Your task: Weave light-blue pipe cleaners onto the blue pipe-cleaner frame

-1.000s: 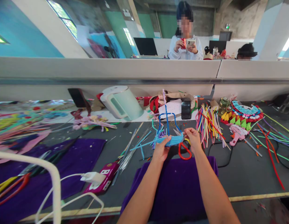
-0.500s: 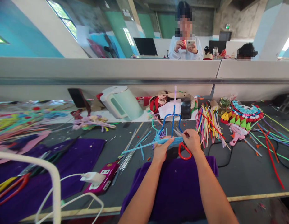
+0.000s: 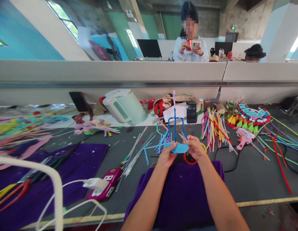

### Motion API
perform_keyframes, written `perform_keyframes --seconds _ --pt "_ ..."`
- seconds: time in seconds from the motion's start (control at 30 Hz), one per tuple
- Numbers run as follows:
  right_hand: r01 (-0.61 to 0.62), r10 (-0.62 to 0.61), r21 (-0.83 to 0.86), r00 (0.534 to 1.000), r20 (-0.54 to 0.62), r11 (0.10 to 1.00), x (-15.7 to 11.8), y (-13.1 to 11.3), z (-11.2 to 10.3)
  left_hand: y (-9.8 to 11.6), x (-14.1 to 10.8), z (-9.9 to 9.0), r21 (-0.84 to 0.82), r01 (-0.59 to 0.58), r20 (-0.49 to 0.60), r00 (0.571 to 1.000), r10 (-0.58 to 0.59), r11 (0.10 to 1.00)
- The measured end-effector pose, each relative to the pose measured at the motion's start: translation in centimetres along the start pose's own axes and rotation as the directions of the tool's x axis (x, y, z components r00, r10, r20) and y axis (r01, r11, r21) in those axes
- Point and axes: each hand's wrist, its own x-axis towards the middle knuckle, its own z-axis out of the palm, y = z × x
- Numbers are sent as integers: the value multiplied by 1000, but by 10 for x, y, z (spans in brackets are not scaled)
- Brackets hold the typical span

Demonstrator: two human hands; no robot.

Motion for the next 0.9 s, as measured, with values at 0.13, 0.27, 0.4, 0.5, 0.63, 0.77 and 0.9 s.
perform_keyframes --seconds 0.13,0.27,0.4,0.5,0.63,0.77,0.9 --pt "3 2 41 993 -118 999 8 4 -7 1 5 -2 -41 -70 -88 994 66 997" --pt "10 -33 -100 973 -228 995 14 4 -17 3 10 -4 -64 -146 -218 967 129 987" --pt "44 -86 -242 982 -169 969 12 7 -13 2 9 -4 -22 -169 -214 964 161 985" --pt "83 -134 -291 978 -160 953 10 11 -8 1 7 -2 24 -156 -184 970 158 987" --pt "122 -191 -327 963 -189 937 13 13 -13 2 8 0 60 -182 -172 967 189 982" --pt "140 -230 -348 945 -233 927 18 13 -22 4 12 -5 106 -283 -207 931 299 953" --pt "141 -237 -354 940 -244 924 20 12 -26 5 17 -11 156 -355 -280 879 386 922"
